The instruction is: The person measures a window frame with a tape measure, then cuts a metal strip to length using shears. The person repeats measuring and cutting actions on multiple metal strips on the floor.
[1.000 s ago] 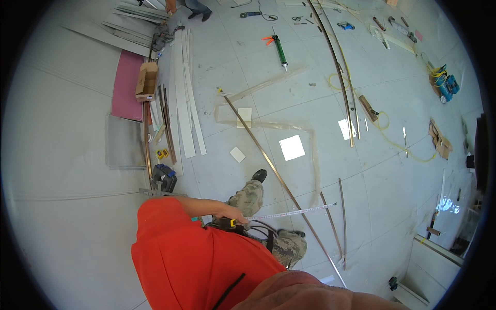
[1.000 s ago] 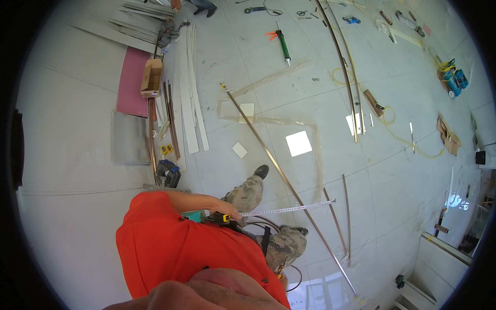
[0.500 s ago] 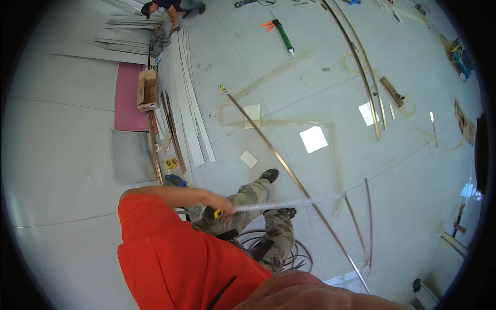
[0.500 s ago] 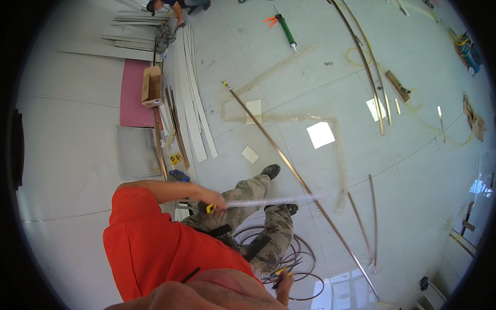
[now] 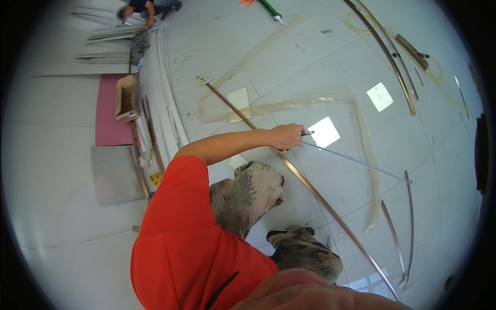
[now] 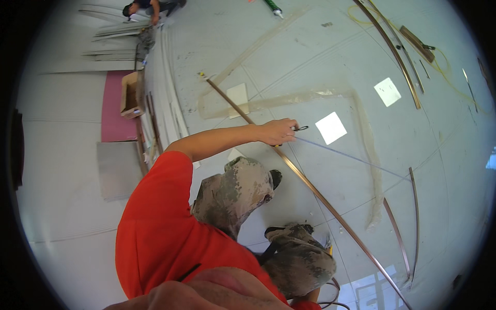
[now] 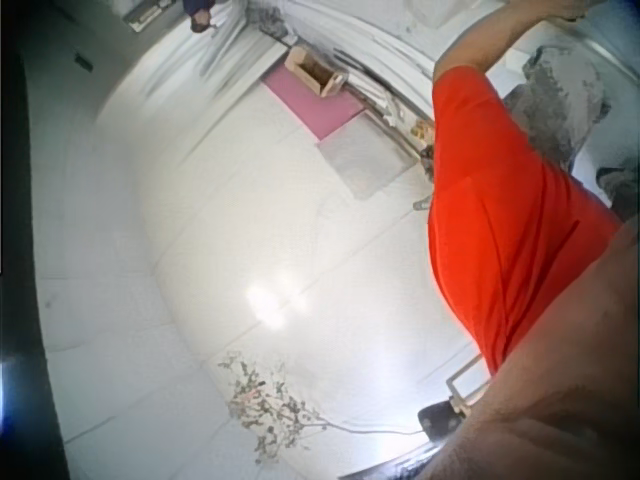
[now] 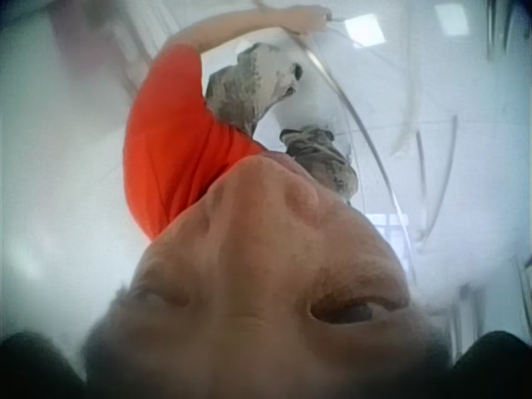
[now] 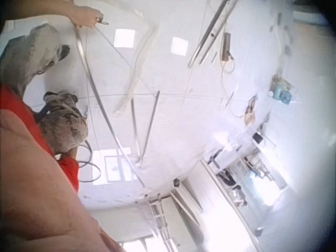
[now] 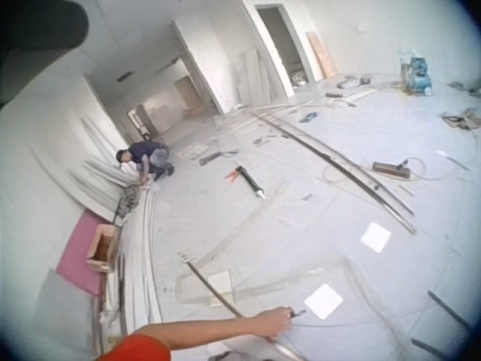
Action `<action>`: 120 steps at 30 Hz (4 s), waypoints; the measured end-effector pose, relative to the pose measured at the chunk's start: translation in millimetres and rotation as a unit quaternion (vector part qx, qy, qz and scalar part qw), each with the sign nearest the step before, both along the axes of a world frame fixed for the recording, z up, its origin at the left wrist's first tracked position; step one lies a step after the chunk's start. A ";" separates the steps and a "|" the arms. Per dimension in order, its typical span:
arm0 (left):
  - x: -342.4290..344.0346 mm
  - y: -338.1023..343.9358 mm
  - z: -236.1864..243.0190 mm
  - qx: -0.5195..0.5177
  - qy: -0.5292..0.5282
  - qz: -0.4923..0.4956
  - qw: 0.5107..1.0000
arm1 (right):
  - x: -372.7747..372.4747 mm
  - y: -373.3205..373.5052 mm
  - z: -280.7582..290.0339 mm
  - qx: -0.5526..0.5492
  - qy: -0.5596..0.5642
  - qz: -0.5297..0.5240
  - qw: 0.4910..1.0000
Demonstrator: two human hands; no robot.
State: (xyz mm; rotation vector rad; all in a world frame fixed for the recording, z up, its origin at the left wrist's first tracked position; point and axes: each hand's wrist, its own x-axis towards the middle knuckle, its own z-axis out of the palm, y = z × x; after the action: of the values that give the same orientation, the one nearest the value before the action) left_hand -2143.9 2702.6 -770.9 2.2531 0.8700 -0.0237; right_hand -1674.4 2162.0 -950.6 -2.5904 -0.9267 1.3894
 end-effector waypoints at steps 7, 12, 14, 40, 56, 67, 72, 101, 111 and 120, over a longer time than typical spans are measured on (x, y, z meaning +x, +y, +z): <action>121.9 17.6 -51.4 0.293 -0.172 -0.298 0.892 | -24.8 -37.4 -22.9 0.127 -0.056 -0.077 0.987; 192.9 -14.0 10.4 -0.108 -0.082 -0.215 0.967 | -26.8 170.0 196.4 0.304 0.020 -0.022 0.952; 248.7 -35.1 32.5 -0.228 -0.061 -0.241 0.942 | -23.7 205.6 241.1 0.405 0.061 0.003 0.912; -58.2 -67.0 -109.5 -0.495 -0.002 0.101 0.863 | -18.8 79.9 -51.9 0.129 -0.172 -0.536 0.816; -8.9 -110.5 -92.6 -0.391 0.029 0.050 0.919 | -12.9 94.7 -68.8 0.173 -0.153 -0.627 0.744; 1.0 -60.3 -189.6 -0.345 0.101 -0.160 0.919 | -55.2 104.1 -27.9 0.403 0.153 -0.740 0.517; 7.0 -58.0 -201.7 -0.301 0.120 -0.232 0.917 | -58.3 95.7 -39.6 0.423 0.250 -0.695 0.525; 18.0 -97.7 -180.2 -0.491 0.172 -0.122 0.845 | -122.8 65.4 -29.5 0.412 0.110 -0.716 0.553; 125.2 -53.1 -73.1 -0.435 0.191 -0.158 0.866 | -111.6 80.0 -65.7 0.325 -0.089 -0.687 0.643; 227.8 -89.1 -23.8 -0.414 0.156 -0.231 0.866 | -115.9 45.4 -12.0 0.279 0.031 -0.591 0.756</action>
State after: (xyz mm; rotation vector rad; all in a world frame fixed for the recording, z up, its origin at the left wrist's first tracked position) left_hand -1916.1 2613.5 -794.7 1.5776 0.3266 -0.8420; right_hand -1790.3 2207.3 -962.6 -1.8851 0.3446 0.6317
